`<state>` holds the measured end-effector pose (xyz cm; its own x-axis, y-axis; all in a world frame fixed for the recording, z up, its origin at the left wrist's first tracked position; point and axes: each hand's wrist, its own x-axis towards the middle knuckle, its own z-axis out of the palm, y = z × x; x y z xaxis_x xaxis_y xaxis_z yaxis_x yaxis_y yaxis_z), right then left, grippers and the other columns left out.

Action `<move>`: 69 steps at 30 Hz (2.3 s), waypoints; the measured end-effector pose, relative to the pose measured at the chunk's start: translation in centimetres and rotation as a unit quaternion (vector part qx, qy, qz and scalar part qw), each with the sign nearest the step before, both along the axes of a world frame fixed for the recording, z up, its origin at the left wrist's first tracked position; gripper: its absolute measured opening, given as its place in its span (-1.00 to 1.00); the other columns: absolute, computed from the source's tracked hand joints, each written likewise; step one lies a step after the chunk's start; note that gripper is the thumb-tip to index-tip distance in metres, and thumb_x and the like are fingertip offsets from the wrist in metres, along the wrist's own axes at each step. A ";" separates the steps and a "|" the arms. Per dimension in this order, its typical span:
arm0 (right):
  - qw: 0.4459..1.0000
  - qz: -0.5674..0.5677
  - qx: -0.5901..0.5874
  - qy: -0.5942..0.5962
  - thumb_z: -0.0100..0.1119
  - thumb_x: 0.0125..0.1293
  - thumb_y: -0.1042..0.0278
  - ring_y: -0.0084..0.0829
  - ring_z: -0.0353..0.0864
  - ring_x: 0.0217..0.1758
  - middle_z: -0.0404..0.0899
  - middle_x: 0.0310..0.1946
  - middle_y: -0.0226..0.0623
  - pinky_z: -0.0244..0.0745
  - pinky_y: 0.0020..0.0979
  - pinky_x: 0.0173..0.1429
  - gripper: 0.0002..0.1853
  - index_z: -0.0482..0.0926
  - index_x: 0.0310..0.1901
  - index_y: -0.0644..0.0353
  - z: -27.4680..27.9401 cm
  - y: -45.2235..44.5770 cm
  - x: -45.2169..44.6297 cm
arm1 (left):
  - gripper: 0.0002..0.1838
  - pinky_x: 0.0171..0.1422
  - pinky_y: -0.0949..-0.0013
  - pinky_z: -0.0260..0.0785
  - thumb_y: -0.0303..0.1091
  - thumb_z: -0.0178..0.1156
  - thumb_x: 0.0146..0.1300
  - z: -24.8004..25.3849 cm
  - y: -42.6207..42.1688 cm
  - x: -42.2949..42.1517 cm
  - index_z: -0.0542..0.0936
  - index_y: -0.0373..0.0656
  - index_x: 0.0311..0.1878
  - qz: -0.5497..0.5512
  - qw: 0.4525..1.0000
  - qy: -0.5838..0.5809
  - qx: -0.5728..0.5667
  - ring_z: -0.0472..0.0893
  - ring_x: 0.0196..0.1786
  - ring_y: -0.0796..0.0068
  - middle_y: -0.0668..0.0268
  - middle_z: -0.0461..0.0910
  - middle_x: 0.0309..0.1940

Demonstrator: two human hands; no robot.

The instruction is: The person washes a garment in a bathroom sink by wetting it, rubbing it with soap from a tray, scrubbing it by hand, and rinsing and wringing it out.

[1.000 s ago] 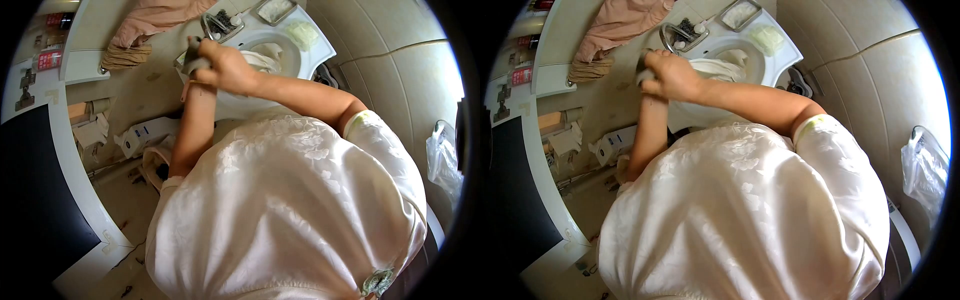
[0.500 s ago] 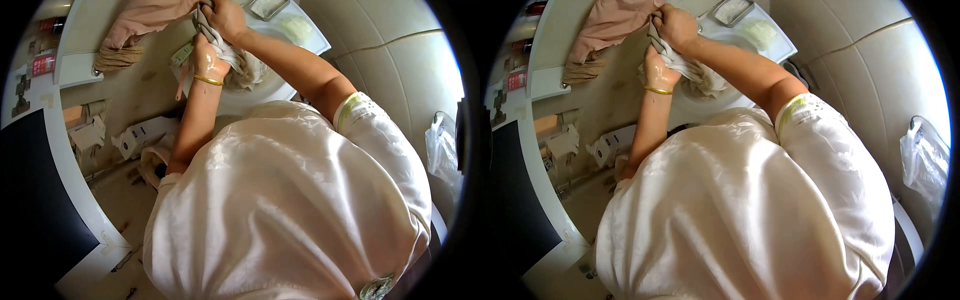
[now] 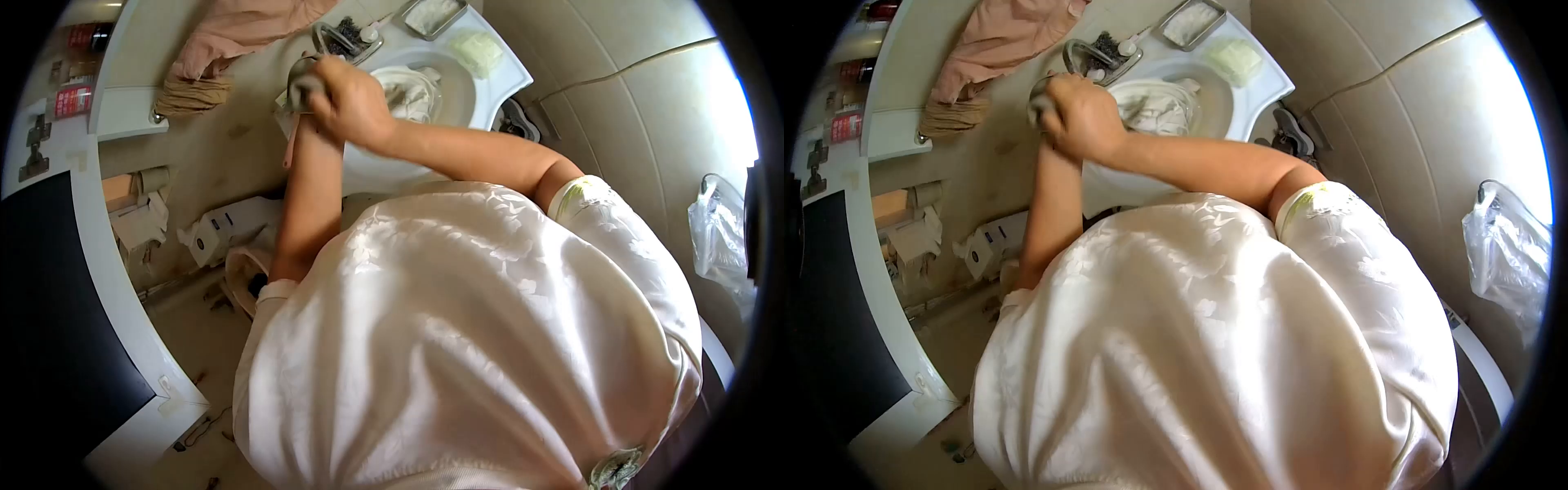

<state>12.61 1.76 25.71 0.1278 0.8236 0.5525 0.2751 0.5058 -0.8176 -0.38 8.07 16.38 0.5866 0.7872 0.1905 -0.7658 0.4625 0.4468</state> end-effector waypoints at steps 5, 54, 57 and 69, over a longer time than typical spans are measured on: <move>0.985 -0.078 -0.153 -0.020 0.07 0.04 0.27 -0.01 0.48 -0.34 0.50 -0.48 0.00 0.37 -0.10 -0.24 -0.80 0.41 -0.34 0.18 -1.8 7.8 1.6 | -0.59 0.20 0.39 0.17 -0.22 -0.16 0.29 8.2 -5.2 8.6 0.27 -0.12 0.18 0.307 0.906 0.257 -0.140 0.32 0.13 0.45 0.35 0.36 0.05; 0.590 0.332 -0.464 0.571 0.07 0.21 0.15 -0.39 0.42 0.04 0.47 -0.03 -0.31 0.21 -0.33 0.19 -0.60 0.41 0.02 0.19 -12.9 -0.1 14.4 | -0.58 0.23 0.20 0.18 -0.17 0.05 0.23 5.0 -8.8 2.3 0.36 -0.19 0.09 0.178 0.918 0.253 -0.247 0.38 0.12 0.30 0.25 0.40 0.07; 0.565 0.305 -0.481 0.597 0.07 0.20 0.20 -0.38 0.45 0.00 0.49 -0.07 -0.29 0.29 -0.31 0.15 -0.65 0.42 -0.02 0.15 -13.3 1.4 15.1 | -0.54 0.29 0.17 0.11 -0.12 -0.04 0.28 -0.6 -9.2 3.0 0.33 -0.22 0.13 0.112 0.922 0.245 -0.278 0.34 0.16 0.27 0.21 0.37 0.11; 0.831 0.179 -0.522 0.077 0.25 0.02 0.27 -0.32 0.52 -0.15 0.51 -0.12 -0.12 0.39 -0.34 -0.16 -0.60 0.47 -0.08 0.18 -23.7 6.8 8.3 | -0.50 0.11 0.47 0.18 -0.35 0.17 0.12 -11.8 -3.6 6.5 0.33 -0.26 0.14 0.218 0.815 0.501 -0.191 0.37 0.04 0.45 0.27 0.40 0.03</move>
<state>20.96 8.51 1.99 -0.2253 0.8443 -0.4862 0.1109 -0.4735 -0.8738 6.15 4.45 4.55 -0.0549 0.8522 -0.5203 -0.2333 0.4957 0.8366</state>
